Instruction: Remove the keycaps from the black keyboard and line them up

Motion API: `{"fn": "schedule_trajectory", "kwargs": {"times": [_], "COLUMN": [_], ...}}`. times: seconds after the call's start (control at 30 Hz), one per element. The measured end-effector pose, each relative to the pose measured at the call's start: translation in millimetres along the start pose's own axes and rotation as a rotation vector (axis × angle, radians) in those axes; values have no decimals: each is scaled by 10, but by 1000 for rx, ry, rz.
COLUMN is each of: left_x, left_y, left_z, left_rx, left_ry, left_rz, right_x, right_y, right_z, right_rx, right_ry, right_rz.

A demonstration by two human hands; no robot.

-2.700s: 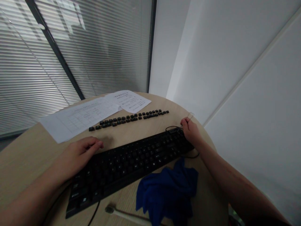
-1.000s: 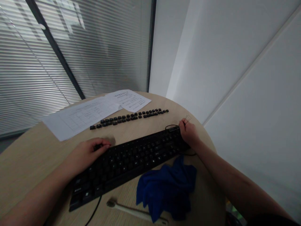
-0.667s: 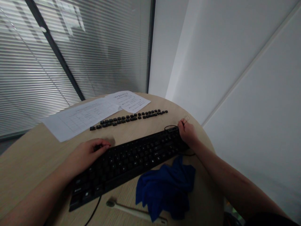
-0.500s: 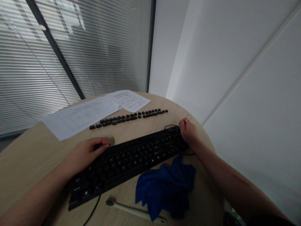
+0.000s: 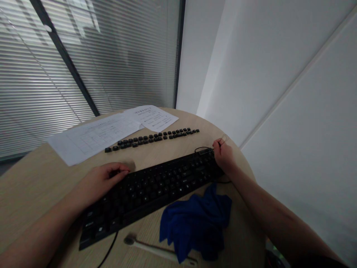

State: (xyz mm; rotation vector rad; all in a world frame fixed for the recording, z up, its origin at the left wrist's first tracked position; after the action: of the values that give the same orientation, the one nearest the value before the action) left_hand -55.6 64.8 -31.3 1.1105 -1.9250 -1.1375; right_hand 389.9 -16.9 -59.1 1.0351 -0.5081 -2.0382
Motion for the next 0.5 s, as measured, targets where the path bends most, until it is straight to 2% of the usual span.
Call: {"fn": "schedule_trajectory", "kwargs": {"times": [0.5], "left_x": [-10], "left_y": [-12], "left_z": [36], "left_rx": [-32], "left_ry": [21], "left_rz": [-10], "right_x": [26], "right_y": [6], "right_z": [10], "right_rx": [29], "right_ry": [44], "right_rz": [26]}}
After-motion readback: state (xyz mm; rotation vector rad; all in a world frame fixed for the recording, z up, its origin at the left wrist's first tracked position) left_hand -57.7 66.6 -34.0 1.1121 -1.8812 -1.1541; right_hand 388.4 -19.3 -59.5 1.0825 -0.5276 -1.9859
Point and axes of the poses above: each hand's wrist, its own x-axis away from the middle knuckle, its own y-axis out of the back of the hand, z = x × y, the point moved 1 cm from there along -x, towards the middle knuckle, and after that the axes turned 13 degrees about -x, right-handed, at the moved point
